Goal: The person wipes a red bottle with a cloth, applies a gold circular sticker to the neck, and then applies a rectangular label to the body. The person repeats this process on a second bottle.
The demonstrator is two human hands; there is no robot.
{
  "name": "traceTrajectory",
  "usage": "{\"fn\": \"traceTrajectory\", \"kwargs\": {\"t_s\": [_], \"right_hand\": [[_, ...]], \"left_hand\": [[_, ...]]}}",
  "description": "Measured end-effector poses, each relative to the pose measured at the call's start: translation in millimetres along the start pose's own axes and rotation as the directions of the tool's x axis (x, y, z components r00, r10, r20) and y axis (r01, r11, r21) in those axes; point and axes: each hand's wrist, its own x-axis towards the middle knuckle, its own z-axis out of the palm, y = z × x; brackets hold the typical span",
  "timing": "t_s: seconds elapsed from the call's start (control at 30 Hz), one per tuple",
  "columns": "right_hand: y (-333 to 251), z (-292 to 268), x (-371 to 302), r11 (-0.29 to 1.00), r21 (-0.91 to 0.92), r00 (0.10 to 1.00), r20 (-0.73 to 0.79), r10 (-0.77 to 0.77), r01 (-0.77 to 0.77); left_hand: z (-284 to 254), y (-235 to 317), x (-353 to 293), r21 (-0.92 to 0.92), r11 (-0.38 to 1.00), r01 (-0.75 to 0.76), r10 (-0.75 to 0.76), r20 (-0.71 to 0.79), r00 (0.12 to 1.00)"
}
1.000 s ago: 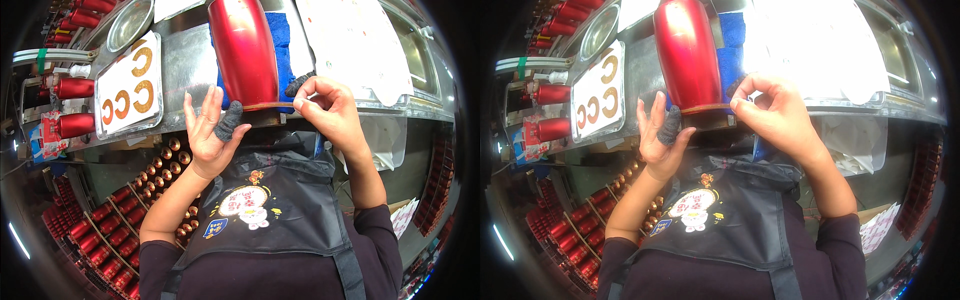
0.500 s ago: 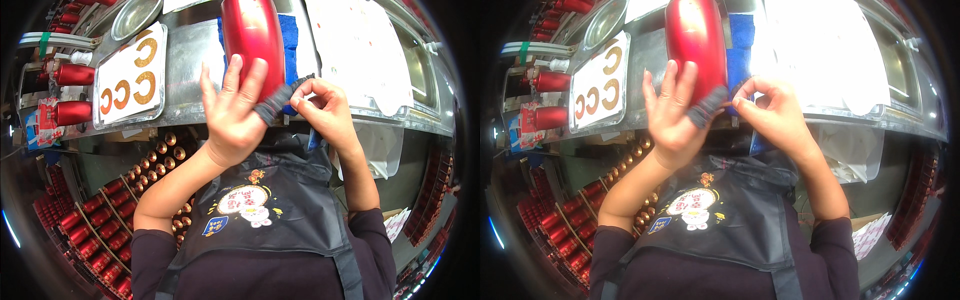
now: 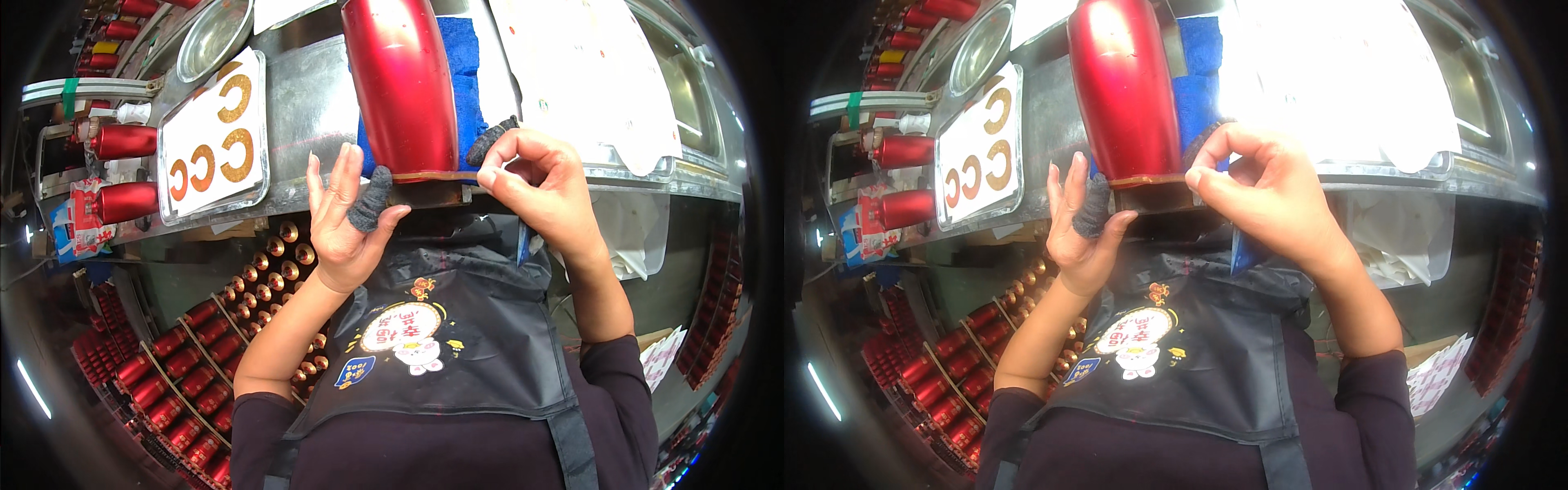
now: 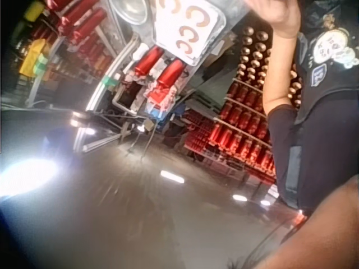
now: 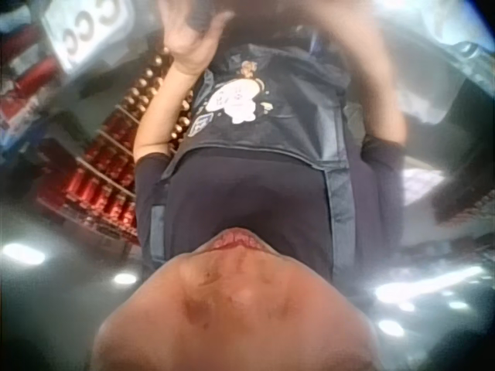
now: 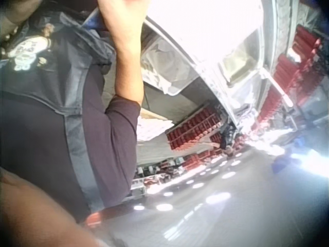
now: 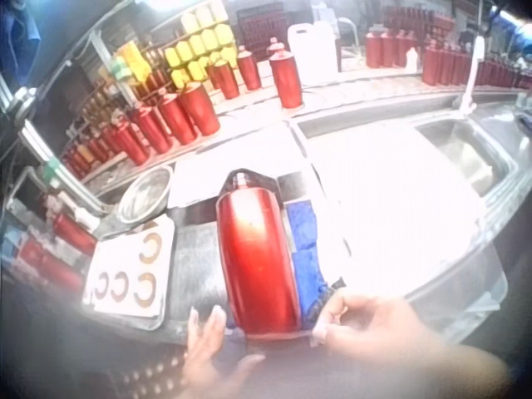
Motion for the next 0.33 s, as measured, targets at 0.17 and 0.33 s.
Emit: {"fn": "traceTrajectory", "kwargs": {"t_s": [0.17, 0.33], "right_hand": [[6, -4, 6, 0.999, -0.038, 0.999, -0.017, 0.031, -0.031], [14, -4, 10, 0.997, -0.072, 1.0, -0.008, 0.013, -0.014]], "left_hand": [[0, 7, 14, 0.074, 0.992, -0.102, 0.101, 0.016, 0.995], [-4, 17, 31, 0.119, 0.976, -0.183, 0.18, 0.031, 0.983]]}}
